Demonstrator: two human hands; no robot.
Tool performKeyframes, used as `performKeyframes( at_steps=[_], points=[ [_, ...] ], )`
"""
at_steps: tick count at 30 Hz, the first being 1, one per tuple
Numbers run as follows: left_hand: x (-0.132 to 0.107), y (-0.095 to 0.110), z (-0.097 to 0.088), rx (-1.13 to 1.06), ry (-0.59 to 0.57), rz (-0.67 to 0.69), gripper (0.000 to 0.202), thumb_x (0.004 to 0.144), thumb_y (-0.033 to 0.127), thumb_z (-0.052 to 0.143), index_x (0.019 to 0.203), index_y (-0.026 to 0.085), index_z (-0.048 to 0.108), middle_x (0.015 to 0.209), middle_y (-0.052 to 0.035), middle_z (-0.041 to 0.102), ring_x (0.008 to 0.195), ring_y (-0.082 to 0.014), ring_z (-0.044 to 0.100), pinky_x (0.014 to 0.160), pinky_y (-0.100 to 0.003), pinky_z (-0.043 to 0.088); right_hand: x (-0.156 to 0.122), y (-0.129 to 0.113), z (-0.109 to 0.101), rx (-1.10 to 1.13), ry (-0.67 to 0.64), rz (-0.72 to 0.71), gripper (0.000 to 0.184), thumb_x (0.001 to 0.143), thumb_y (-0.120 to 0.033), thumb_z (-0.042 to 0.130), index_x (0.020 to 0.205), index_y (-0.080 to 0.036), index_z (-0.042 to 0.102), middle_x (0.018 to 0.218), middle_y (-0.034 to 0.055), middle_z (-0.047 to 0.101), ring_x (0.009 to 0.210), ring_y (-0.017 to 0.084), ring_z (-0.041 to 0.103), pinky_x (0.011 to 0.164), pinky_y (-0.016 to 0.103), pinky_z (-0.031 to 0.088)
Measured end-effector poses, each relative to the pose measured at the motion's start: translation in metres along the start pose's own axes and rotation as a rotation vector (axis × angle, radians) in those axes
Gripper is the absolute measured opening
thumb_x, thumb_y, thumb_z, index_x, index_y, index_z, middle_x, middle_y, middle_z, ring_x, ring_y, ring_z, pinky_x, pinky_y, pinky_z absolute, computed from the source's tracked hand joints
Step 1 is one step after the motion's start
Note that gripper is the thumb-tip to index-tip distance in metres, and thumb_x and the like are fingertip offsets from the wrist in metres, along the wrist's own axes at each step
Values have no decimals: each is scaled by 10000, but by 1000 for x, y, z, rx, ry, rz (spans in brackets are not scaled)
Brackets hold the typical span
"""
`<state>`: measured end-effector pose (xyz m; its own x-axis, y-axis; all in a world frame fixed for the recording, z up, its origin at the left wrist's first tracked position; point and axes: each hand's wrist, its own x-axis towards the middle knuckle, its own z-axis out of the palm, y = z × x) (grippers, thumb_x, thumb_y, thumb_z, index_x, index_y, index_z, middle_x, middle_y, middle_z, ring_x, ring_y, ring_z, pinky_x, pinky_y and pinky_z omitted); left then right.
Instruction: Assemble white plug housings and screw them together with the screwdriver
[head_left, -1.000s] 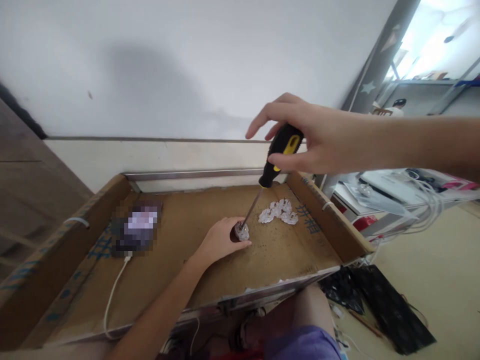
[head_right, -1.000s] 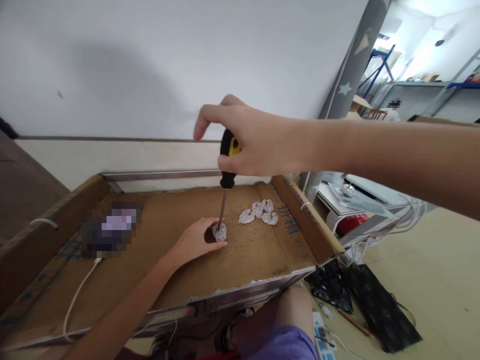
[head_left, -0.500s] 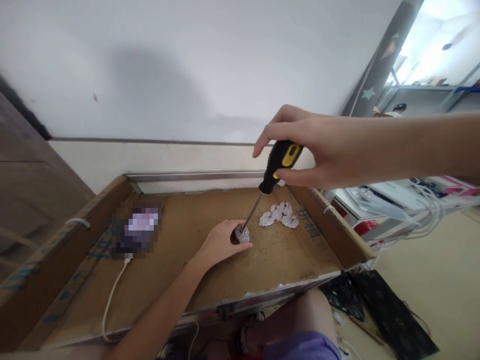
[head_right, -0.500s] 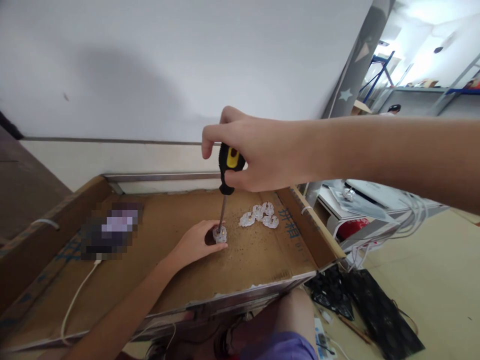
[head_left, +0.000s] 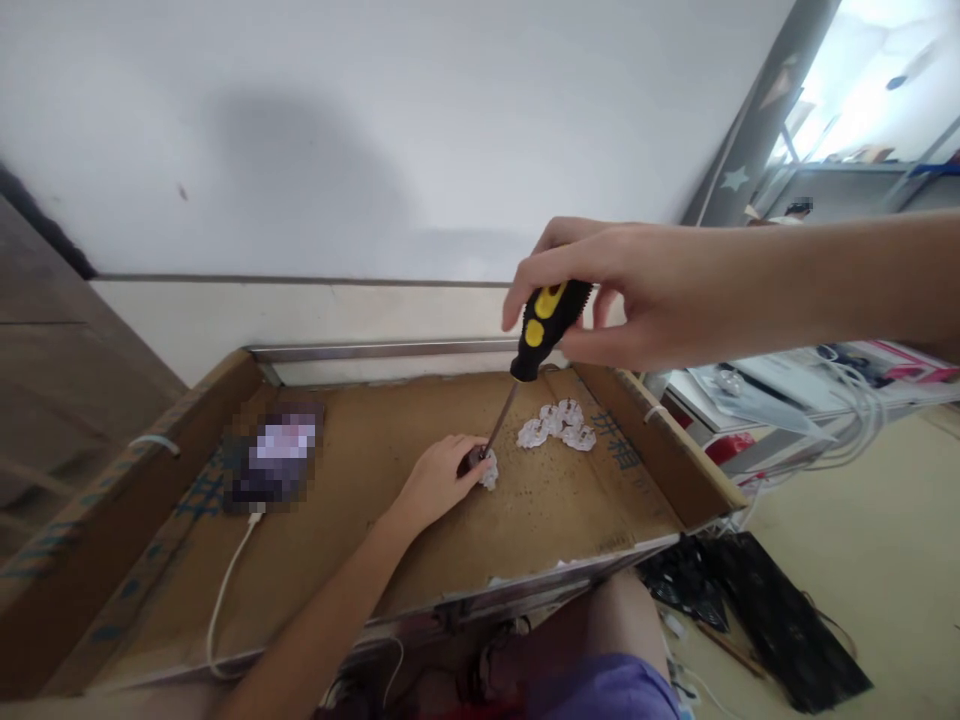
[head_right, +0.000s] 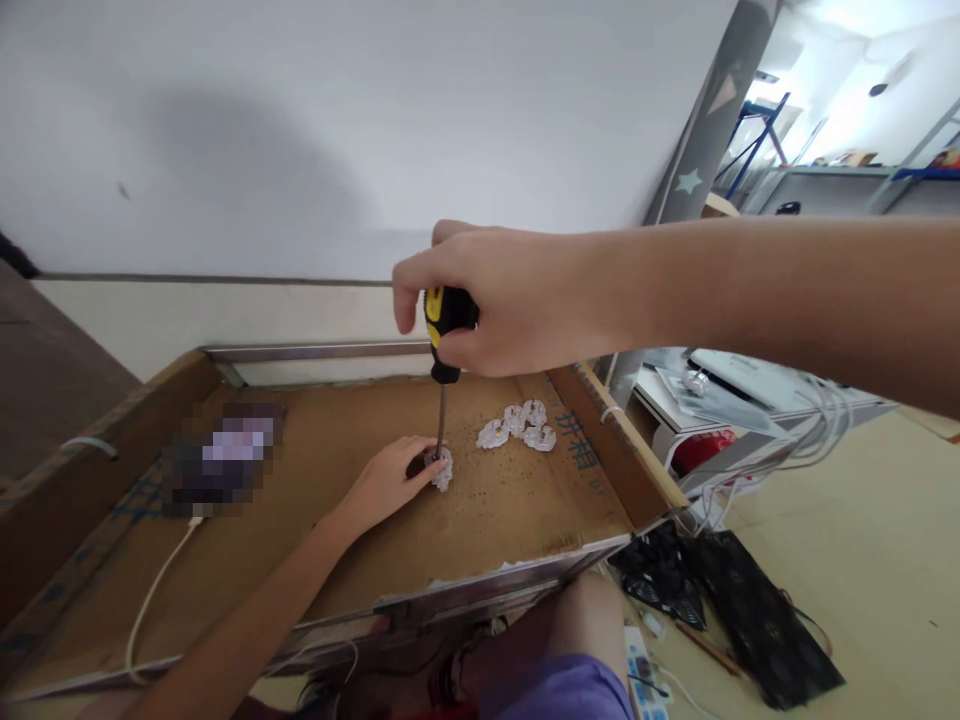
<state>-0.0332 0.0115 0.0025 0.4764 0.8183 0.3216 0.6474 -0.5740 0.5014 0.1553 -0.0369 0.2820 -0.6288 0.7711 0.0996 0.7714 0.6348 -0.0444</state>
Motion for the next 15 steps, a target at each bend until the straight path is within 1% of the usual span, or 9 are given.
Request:
performKeyframes(
  at_steps=[2,4,6,7,10,13,15],
  points=[
    [0,0,1,-1,4,-1,262,868,356,509,1054,195,599,1008,-54,658,944,-206,595,865,-354,455,2,-2,1,-10,28,-8,305,805,-304,535,1094,-226,599,989,43,552,725,101,522,656,255,382],
    [0,0,1,-3,8,-1,249,870,348,507,1036,194,609,1003,-55,660,941,-207,595,863,-355,457,4,-5,0,-18,35,-3,336,813,-283,519,1143,-249,568,1038,46,552,712,102,527,660,265,386],
    [0,1,0,-14,15,8,234,870,341,508,1020,197,616,1007,-52,660,944,-204,593,867,-352,456,6,-7,-1,-33,17,-1,386,780,-244,547,1165,-273,548,1062,39,558,702,105,530,646,266,387],
    [0,1,0,-22,24,17,224,869,338,512,1011,200,618,1010,-49,660,946,-200,592,869,-347,455,6,-7,-2,-47,5,9,400,759,-235,566,1157,-277,552,1042,31,570,698,108,531,637,266,386],
    [1,4,-3,-35,43,54,184,872,316,509,966,210,625,1017,-34,660,948,-186,590,869,-329,453,2,-5,-4,-92,-14,51,320,753,-257,571,1071,-253,606,927,17,598,701,114,540,624,266,377],
    [1,6,-4,-27,45,80,162,875,300,498,908,212,631,995,-23,665,917,-178,588,846,-321,456,-2,-4,-3,-105,1,69,269,781,-283,540,1033,-238,622,948,22,599,710,106,537,622,268,371],
    [0,6,-4,-16,48,78,160,851,328,534,911,214,629,966,-23,667,893,-183,585,830,-324,459,-3,-5,-3,-104,-8,74,270,794,-306,528,1041,-244,616,965,24,596,692,100,530,609,268,368]
  ],
)
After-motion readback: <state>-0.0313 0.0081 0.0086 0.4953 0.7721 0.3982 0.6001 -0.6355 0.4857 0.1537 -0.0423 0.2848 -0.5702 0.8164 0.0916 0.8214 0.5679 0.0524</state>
